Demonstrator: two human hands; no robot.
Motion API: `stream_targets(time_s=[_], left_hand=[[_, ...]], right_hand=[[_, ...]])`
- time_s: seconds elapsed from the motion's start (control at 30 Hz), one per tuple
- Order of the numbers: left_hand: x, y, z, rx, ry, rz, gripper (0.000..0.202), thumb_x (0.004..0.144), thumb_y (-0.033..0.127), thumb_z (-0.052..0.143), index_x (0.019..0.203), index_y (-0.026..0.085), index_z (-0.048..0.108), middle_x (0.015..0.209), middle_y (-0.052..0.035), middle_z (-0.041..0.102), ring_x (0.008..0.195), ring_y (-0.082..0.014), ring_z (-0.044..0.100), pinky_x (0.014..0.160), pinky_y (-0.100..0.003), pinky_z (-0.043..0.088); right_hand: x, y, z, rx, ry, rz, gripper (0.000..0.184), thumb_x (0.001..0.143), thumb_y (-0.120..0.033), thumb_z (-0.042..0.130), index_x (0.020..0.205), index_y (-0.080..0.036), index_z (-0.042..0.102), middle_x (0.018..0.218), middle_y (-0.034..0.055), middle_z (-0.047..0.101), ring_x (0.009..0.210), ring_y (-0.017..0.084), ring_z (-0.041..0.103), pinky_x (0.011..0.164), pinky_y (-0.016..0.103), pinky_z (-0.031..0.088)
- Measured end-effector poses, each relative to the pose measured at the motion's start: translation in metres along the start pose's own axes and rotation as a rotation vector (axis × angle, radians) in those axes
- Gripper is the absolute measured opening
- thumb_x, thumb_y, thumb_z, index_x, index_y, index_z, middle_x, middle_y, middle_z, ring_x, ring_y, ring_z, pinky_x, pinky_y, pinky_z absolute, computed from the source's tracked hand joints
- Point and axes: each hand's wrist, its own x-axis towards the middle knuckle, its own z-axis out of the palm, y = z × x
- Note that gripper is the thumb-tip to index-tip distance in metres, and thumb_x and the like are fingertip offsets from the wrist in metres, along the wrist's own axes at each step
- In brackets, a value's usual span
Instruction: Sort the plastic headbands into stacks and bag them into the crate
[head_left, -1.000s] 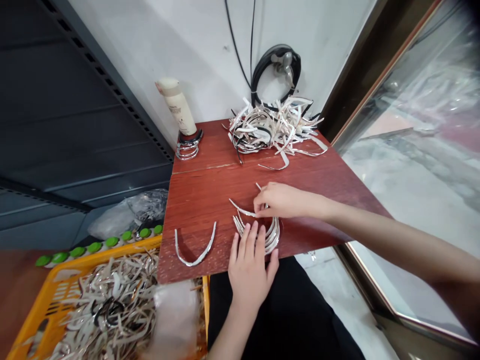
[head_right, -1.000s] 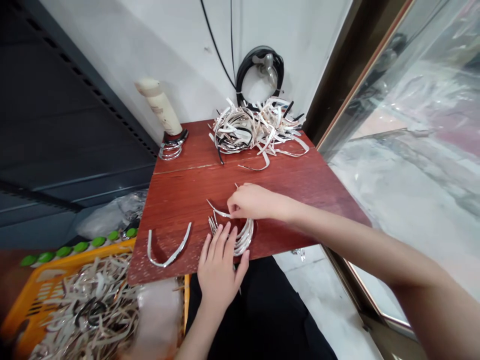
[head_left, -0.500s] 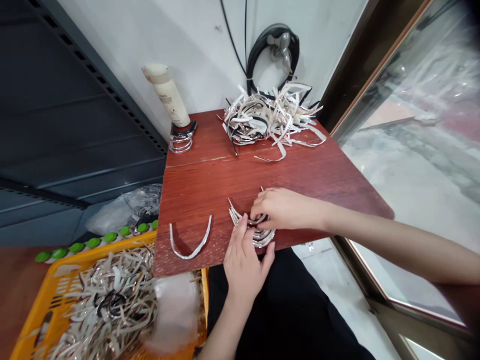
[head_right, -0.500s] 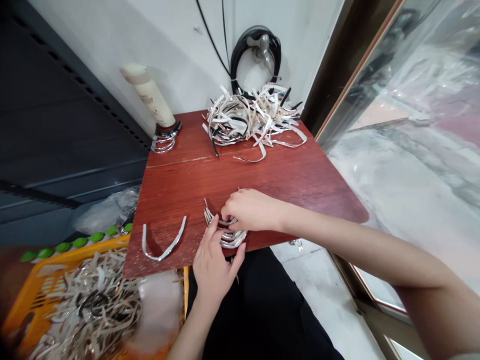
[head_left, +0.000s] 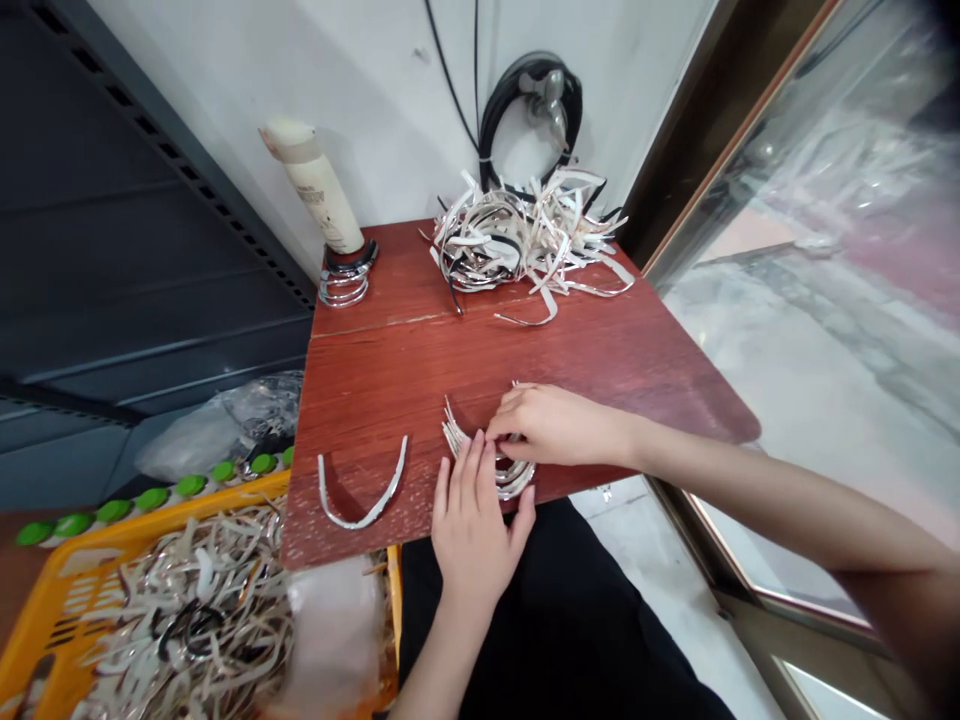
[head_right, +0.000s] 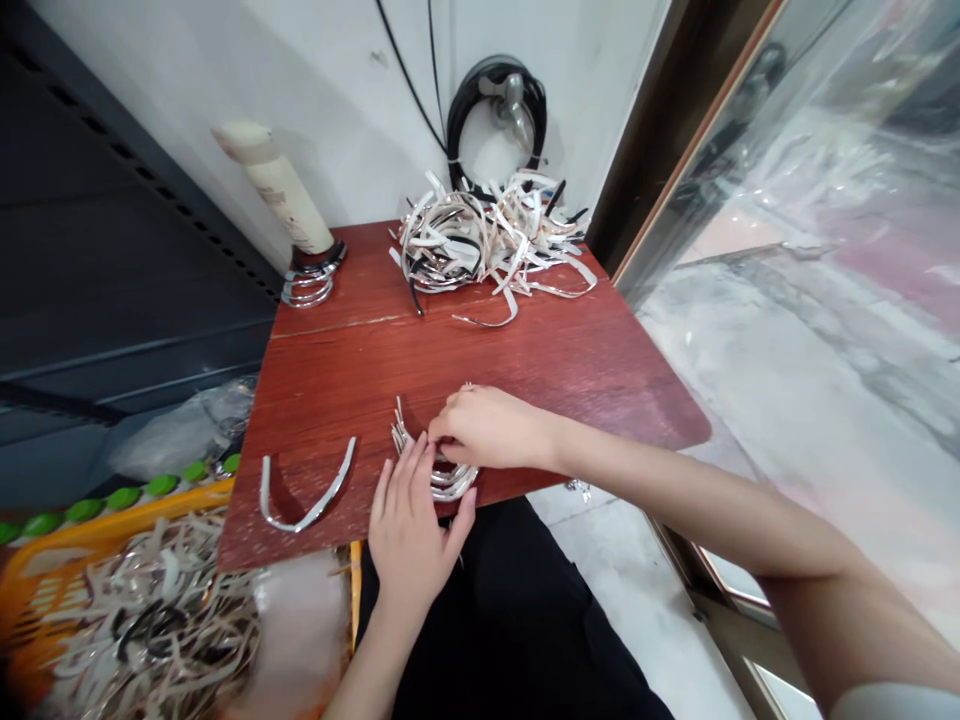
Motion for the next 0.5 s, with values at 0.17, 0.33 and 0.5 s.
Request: stream_targets(time_s=[0.17,0.33,0.5], left_hand=[[0.003,0.001,-0.001,0.012,-0.023,0.008,0.045,0.091,0.034,0.057,0.13,0.013,0.057,0.138,-0.0106,0.06,0.13,-0.0289,0.054,0.117,-0.045,0.028],[0.004,0.003,-0.002,-0.013,-0.006,-0.005,0.039,0.092,0.033,0.056,0.124,0.013,0.061,0.136,-0.0094,0.062,0.13,-0.0281,0.054,0.116,-0.044,0.028],[0.004,0.003,-0.003,-0.009,0.001,-0.004,0.04,0.092,0.034,0.056,0.126,0.013,0.06,0.136,-0.0091,0.062,0.129,-0.028,0.054,0.116,-0.045,0.028]], right_hand=[[-0.027,0.054,-0.034,0.047,0.502,0.21,0.019,0.093,-0.031,0.056,0.097,-0.021,0.072,0.093,0.0043,0.073,0.083,0.019,0.065,0.079,0.032,0.049],[-0.034,0.118,-0.031,-0.229,0.437,0.307,0.024,0.089,-0.03,0.06,0.106,-0.018,0.071,0.106,0.0109,0.068,0.1,0.027,0.062,0.091,0.039,0.046],[-0.013,0.134,-0.008,-0.383,0.392,0.358,0.026,0.096,-0.024,0.048,0.106,-0.016,0.071,0.108,0.0133,0.066,0.104,0.027,0.059,0.094,0.039,0.044]])
